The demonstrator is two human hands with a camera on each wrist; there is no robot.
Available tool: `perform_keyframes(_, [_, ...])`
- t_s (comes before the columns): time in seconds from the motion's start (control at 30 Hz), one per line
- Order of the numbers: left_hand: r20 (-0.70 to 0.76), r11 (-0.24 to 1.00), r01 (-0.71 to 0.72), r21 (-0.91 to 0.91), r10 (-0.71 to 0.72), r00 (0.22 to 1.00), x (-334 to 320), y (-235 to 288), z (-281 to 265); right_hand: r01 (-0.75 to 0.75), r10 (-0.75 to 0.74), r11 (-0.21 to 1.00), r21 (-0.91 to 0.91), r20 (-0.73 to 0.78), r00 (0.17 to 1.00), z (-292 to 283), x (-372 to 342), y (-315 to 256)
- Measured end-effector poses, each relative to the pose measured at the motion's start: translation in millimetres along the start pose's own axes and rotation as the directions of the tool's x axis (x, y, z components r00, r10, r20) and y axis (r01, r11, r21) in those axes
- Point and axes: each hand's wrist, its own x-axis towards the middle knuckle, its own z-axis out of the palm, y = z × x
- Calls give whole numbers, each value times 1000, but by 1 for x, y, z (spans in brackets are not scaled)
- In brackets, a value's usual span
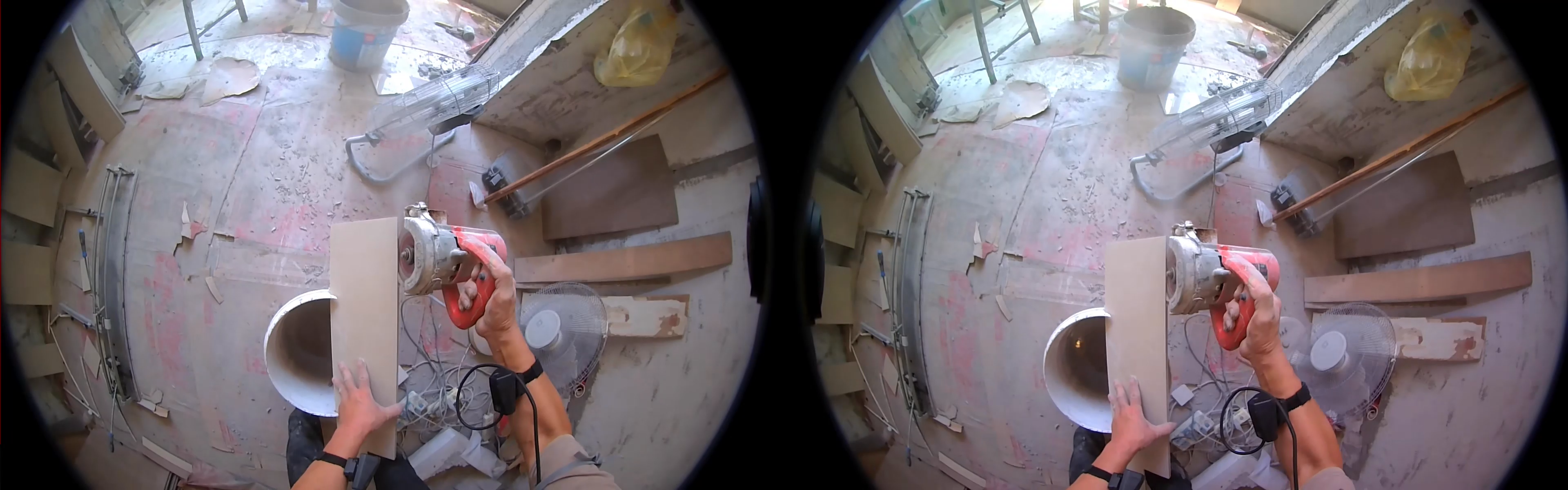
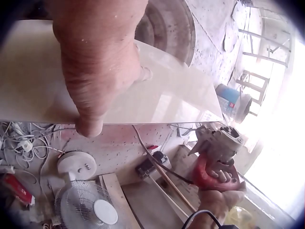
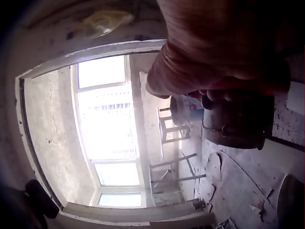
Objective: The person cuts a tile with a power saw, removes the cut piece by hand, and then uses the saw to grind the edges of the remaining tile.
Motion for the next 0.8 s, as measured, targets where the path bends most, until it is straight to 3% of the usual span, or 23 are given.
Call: perform_keyframes(0.8, [52, 999, 47, 22, -48, 997, -2, 1, 0, -21, 19, 1000, -17, -69, 997, 14, 9, -5])
